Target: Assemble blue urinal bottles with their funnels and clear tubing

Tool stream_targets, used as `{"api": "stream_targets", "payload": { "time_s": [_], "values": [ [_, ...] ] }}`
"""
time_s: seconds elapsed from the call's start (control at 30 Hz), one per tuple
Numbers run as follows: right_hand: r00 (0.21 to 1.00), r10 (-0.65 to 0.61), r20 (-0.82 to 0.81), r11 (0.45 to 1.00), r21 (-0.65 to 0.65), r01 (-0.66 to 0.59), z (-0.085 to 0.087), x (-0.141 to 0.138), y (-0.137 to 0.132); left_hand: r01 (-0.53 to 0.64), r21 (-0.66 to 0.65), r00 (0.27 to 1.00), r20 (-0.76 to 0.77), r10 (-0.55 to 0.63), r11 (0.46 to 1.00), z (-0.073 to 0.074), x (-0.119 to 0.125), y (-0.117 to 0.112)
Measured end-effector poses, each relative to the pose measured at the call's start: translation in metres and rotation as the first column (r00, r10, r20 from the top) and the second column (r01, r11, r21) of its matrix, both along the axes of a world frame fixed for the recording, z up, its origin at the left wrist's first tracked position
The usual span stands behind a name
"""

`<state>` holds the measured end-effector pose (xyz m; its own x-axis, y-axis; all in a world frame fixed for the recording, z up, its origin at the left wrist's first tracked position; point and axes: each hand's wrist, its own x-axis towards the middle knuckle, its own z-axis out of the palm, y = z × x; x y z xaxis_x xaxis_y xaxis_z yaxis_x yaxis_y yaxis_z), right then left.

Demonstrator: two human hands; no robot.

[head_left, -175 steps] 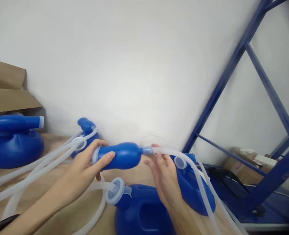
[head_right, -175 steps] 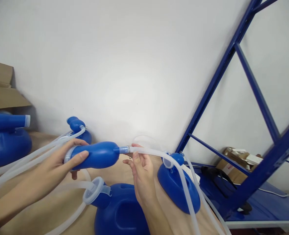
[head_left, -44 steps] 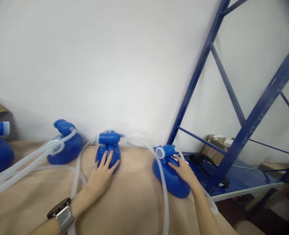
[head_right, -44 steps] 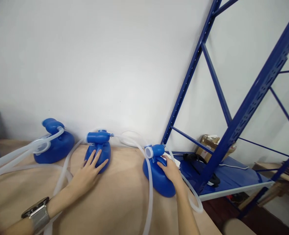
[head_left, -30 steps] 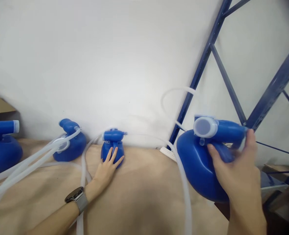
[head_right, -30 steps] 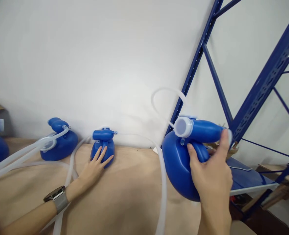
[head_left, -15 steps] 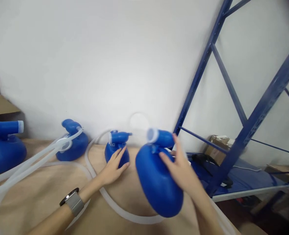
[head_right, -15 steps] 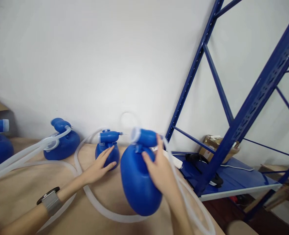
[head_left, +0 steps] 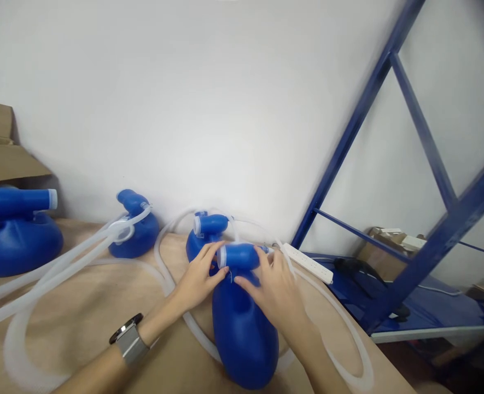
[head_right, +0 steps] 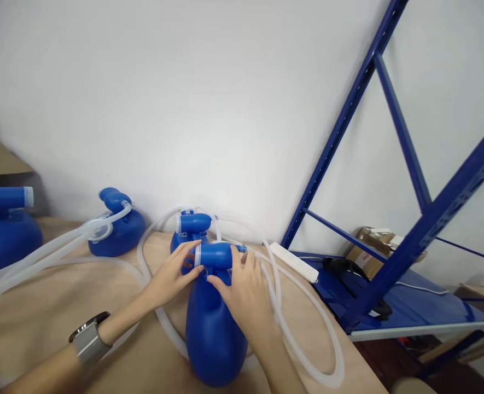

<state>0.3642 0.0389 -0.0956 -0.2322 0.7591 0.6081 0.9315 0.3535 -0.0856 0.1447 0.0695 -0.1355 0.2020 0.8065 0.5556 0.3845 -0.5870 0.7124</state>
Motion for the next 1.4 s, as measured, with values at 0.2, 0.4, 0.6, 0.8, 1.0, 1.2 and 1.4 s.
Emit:
{"api": "stream_targets", "payload": {
  "time_s": [0.2,0.4,0.6,0.8,1.0,1.2,1.4],
  "values": [
    [0.952,0.3,0.067,0.953,-0.074,-0.295,0.016,0.007,0.018,0.115,0.049,0.983,-0.147,-0.107,0.992,0.021,-0.012,-0.007],
    [0.969,0.246,-0.01,0.966,-0.082,-0.246,0.011,0.005,0.026,0.15,0.055,0.969,-0.206,-0.136,0.987,0.024,-0.017,-0.007],
    [0.951,0.309,0.0,0.947,-0.097,-0.308,0.012,0.006,0.027,0.158,0.066,0.984,-0.087,-0.152,0.985,0.01,-0.014,-0.007],
    [0.945,0.325,-0.051,0.942,-0.074,-0.328,0.01,0.022,0.028,-0.005,0.102,0.989,-0.148,0.02,0.995,-0.008,-0.008,-0.017],
    [0.961,0.276,-0.021,0.949,-0.153,-0.276,0.014,0.03,0.023,0.117,0.02,0.96,-0.26,-0.108,0.993,0.01,-0.011,-0.023],
    [0.954,0.299,-0.036,0.933,-0.197,-0.3,0.016,0.024,0.019,0.212,-0.128,0.888,-0.389,-0.246,0.969,0.03,-0.012,-0.032],
    [0.961,0.273,-0.035,0.941,-0.198,-0.275,0.015,0.023,0.015,0.116,-0.19,0.869,-0.456,-0.192,0.975,0.032,-0.026,-0.028]
  ]
}}
